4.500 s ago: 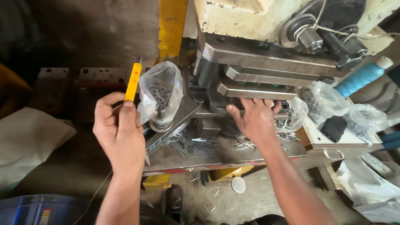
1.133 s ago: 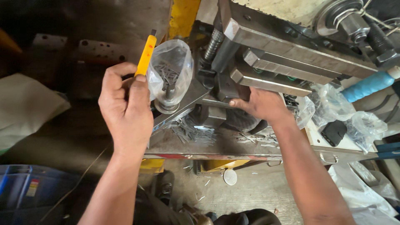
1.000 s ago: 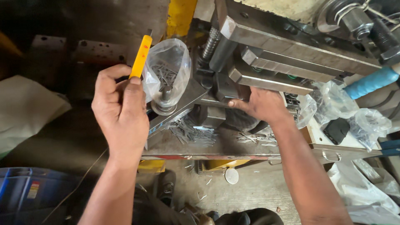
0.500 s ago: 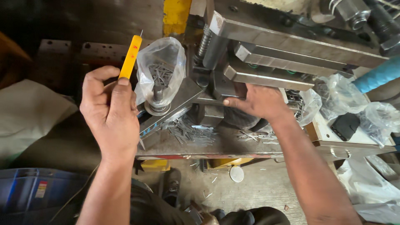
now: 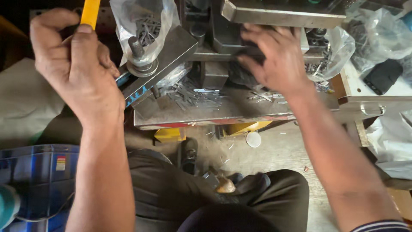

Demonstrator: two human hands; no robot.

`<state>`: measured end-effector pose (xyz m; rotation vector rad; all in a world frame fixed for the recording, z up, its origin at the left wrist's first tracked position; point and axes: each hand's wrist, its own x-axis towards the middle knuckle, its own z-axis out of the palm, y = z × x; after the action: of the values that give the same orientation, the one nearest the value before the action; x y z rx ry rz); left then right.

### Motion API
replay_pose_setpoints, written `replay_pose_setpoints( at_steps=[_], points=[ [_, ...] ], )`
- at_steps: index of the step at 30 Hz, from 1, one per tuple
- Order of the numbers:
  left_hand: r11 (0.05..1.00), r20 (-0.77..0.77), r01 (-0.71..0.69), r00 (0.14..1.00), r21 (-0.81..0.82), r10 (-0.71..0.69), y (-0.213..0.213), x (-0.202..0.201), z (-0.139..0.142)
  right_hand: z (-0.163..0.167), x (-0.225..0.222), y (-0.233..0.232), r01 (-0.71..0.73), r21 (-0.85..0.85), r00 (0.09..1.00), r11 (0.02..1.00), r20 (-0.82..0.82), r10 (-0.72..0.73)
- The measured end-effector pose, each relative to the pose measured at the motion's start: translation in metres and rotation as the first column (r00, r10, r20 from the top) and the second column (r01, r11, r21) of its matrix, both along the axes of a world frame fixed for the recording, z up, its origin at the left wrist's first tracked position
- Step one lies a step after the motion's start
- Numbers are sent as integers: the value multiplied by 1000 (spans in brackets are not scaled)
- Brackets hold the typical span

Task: The person operates a manual press machine in a workshop, repeatedly inserting small metal pieces into the press die and actuating the lever to process them. The person uses a yellow plastic tool to assist with placement and retrieval of the metal pieces.

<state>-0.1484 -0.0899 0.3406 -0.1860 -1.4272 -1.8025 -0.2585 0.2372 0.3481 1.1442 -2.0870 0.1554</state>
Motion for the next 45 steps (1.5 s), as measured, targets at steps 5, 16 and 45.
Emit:
replay_pose_setpoints(
  at_steps=[5,16,45],
  points=[
    [1000,-4,-8,1000,10,8,-2,-1,-1,-44,81,4,125,-405,949,906,316,10],
    [995,47,-56,998,79,52,4,-2,4,-94,84,2,205,-312,838,928,545,-1],
    [999,4,-34,999,38,34,4,-3,8,-81,69,-20,354,-198,757,914,634,-156]
  ],
)
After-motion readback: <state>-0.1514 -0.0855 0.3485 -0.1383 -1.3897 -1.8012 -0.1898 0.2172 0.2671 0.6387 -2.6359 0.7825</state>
